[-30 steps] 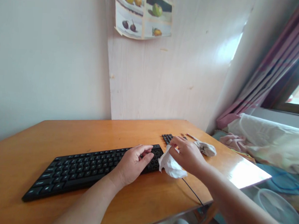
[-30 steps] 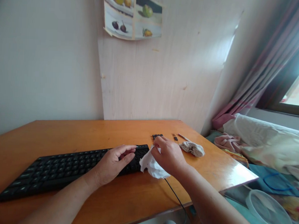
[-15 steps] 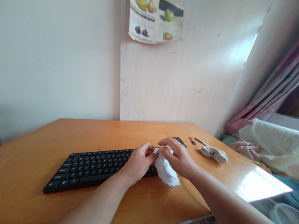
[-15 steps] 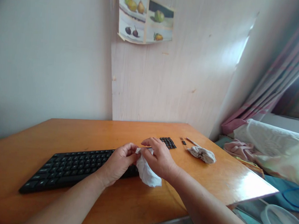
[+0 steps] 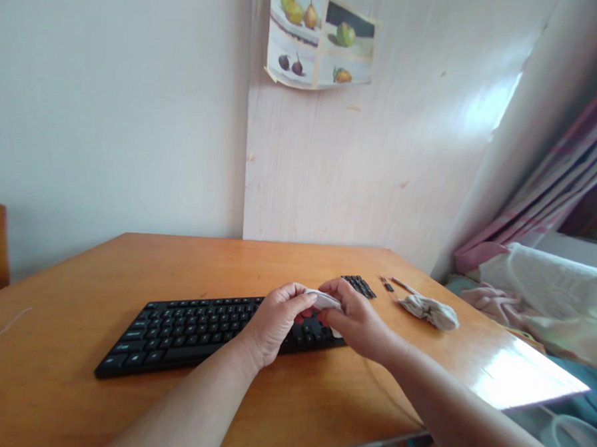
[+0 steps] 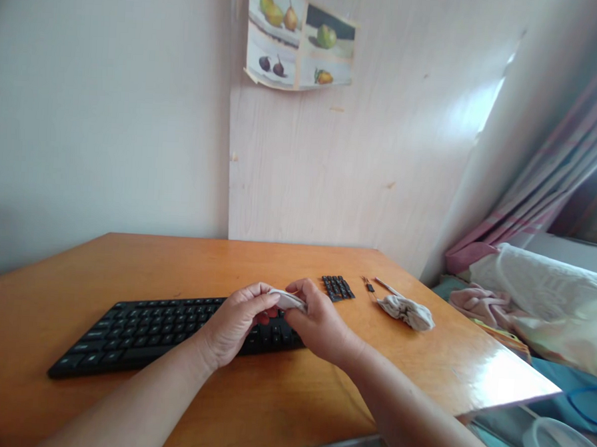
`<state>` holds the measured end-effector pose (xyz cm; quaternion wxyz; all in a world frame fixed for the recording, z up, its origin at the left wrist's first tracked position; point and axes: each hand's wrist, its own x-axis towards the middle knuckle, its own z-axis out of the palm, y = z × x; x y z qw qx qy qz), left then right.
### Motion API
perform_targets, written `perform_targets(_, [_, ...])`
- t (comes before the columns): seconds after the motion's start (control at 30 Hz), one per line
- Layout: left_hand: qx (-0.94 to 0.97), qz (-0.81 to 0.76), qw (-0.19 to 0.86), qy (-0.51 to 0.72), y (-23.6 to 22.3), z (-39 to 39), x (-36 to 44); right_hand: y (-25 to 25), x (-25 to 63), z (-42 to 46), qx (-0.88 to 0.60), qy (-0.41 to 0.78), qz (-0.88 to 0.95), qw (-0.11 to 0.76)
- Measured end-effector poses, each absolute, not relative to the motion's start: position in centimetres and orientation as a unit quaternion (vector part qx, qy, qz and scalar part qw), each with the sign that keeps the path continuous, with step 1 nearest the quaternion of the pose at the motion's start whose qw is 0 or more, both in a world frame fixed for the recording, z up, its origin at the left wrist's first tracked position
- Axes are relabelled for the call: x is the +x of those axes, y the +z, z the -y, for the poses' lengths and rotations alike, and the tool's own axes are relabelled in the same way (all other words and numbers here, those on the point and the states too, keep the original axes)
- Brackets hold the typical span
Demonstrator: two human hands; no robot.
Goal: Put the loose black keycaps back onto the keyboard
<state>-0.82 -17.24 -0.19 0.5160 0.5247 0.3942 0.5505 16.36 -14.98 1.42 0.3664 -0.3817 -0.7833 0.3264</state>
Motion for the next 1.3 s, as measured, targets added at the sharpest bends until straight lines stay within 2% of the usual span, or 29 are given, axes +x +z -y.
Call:
perform_targets(0.1, [0.515,-0.388,0.529,0.552,-0.3,17.1,-1.0,2.0,16.5,15.4,-0.380,0.365,0.773,0.353])
perform_targets(0.3, [0.508,-0.386,0.531,0.558,-0.2,17.1,-0.9,1.9,16.7,15.2,-0.364,0.365,0.773,0.370])
perform_targets(0.6, [0.507,-0.365,0.539,0.565,-0.5,16.9,-1.1,1.1,17.2,14.6,-0.325,0.534,0.686,0.372])
perform_targets(0.73, [0.513,-0.356,0.540,0.565,-0.2,17.1,-0.8,1.0,17.3,14.9,-0.302,0.566,0.671,0.371])
perform_targets(0.9, [0.556,-0.378,0.468,0.573,0.3,17.5,-0.7,1.1,17.1,15.2,-0.305,0.551,0.679,0.377])
perform_targets(1.07, [0.581,-0.347,0.497,0.542,0.3,17.8,-0.5,1.3,16.7,15.1,-0.320,0.510,0.674,0.429])
perform_targets(1.3, [0.561,-0.376,0.511,0.531,-0.1,17.4,-0.3,2.7,17.6,14.3,-0.384,0.418,0.752,0.336])
